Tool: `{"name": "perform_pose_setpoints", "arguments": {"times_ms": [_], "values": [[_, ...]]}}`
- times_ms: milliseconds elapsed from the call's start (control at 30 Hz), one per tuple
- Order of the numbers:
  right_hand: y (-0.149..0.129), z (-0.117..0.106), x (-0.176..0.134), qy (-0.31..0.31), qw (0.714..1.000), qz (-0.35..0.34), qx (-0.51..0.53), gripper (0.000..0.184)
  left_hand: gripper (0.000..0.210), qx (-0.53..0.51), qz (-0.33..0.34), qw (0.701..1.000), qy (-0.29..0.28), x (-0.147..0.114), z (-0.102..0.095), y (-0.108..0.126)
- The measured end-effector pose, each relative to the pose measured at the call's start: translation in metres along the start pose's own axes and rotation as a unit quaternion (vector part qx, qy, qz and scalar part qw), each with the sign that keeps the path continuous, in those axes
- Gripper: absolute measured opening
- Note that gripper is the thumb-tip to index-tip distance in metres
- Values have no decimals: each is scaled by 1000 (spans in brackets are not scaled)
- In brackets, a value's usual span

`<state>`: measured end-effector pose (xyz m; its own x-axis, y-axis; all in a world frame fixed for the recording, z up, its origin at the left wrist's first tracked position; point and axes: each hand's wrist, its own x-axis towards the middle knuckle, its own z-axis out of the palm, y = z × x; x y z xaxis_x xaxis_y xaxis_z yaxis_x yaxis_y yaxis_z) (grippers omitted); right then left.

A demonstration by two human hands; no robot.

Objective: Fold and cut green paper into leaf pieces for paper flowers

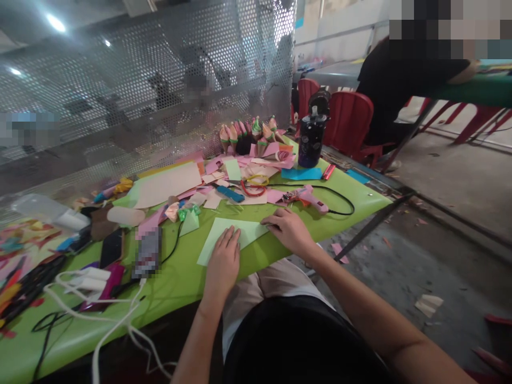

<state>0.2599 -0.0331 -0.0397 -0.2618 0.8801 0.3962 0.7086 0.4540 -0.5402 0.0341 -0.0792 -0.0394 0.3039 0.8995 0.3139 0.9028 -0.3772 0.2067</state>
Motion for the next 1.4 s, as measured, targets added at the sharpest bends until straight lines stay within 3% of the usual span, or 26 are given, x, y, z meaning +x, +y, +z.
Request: {"name": "perform_pose_setpoints", "arguments": {"times_ms": [600,800,1033,1133,1400], "values": [[1,0,0,-1,1000,5,-4,21,42,89,-13,996,-11,4,-4,14],[1,0,1,-7,1000,12,-7,23,42,54,-13,998,0,9,-2,23],[-2,-1,2,1,1000,21,-14,23,64,-3,22,997,-70,9,-6,18],[-2,0,2,5,1000,22,-14,22,57,25,22,995,-90,9,-7,17],[3,3,1,35,998,44,24,29,45,95,68,991,-60,6,-3,20]]}}
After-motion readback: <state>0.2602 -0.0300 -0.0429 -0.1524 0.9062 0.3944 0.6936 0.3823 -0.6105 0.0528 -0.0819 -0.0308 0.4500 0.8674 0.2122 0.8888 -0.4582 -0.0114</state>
